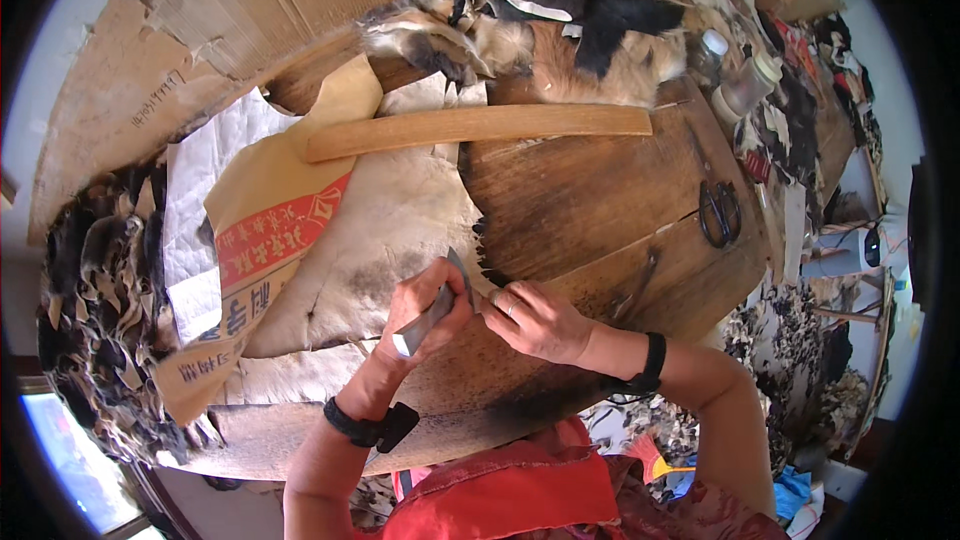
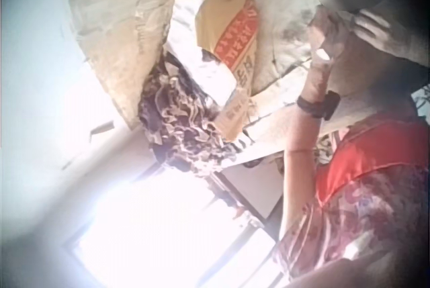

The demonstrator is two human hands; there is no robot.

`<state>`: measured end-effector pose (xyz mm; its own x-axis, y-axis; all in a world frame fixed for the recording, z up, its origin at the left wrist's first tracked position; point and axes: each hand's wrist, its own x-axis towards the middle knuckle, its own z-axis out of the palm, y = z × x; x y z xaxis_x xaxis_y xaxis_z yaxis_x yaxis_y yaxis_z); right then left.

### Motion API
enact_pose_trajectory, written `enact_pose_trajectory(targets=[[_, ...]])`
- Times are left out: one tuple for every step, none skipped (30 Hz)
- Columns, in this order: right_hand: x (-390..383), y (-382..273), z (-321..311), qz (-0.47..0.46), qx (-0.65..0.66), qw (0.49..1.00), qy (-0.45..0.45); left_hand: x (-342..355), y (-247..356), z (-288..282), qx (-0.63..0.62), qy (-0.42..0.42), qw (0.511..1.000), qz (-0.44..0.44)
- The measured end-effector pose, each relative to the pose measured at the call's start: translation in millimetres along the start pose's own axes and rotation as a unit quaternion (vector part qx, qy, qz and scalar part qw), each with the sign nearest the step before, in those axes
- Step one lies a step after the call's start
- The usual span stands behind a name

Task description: Cutting and organizing leather and fur pieces according to patterns in a workshop.

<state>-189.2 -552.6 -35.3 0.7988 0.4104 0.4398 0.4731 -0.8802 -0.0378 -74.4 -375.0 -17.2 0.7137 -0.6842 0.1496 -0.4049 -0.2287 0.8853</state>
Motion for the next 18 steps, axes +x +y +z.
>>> enact_pose_trajectory(targets=[[1, 2, 0, 0.002, 0.0, 1.0, 0.0, 1, 2, 0, 0.0, -0.002, 1.0, 0.0], [3, 4, 0, 0.034, 0.053, 0.998, -0.008, 1, 5, -2, 0.003, -0.021, 1.0, -0.021], [5, 6, 0, 0.066, 0.106, 0.992, -0.017, 2, 6, -4, 0.007, -0.041, 0.998, -0.043], [5, 6, 1, 0.067, 0.106, 0.992, -0.017, 1, 4, -5, 0.007, -0.041, 0.998, -0.043], [5, 6, 3, 0.108, 0.146, 0.983, 0.009, 1, 0, -6, -0.003, -0.067, 0.997, -0.029], [5, 6, 4, 0.149, 0.185, 0.971, 0.035, 0, -2, -5, -0.013, -0.093, 0.995, -0.016], [7, 5, 4, 0.149, 0.187, 0.97, 0.035, 0, -2, -5, -0.012, -0.093, 0.995, -0.017], [8, 4, 3, 0.149, 0.191, 0.969, 0.046, 1, -1, -4, 0.003, -0.074, 0.997, -0.023], [10, 3, 1, 0.148, 0.195, 0.968, 0.056, 1, 0, -2, 0.018, -0.056, 0.998, -0.028], [12, 2, -2, 0.148, 0.197, 0.968, 0.057, 1, -2, 1, 0.02, -0.056, 0.998, -0.03], [15, 1, -5, 0.142, 0.202, 0.967, 0.055, 2, -6, 5, 0.036, -0.021, 0.999, -0.013], [18, 1, -8, 0.136, 0.208, 0.967, 0.053, 3, -8, 6, 0.053, 0.014, 0.999, 0.004], [17, 3, -9, 0.138, 0.209, 0.967, 0.054, 5, -8, 5, 0.053, 0.012, 0.998, 0.003], [17, 4, -10, 0.131, 0.207, 0.968, 0.048, 9, -9, 1, 0.025, -0.028, 0.998, -0.042], [16, 5, -10, 0.125, 0.205, 0.97, 0.041, 12, -9, -2, -0.004, -0.068, 0.994, -0.087], [16, 7, -10, 0.128, 0.205, 0.969, 0.043, 19, -6, -4, -0.003, -0.071, 0.994, -0.087], [15, 9, -10, 0.131, 0.216, 0.967, 0.029, 25, 0, -7, 0.011, -0.082, 0.996, -0.043], [14, 11, -10, 0.136, 0.226, 0.965, 0.015, 30, 2, -9, 0.025, -0.093, 0.995, 0.001]])
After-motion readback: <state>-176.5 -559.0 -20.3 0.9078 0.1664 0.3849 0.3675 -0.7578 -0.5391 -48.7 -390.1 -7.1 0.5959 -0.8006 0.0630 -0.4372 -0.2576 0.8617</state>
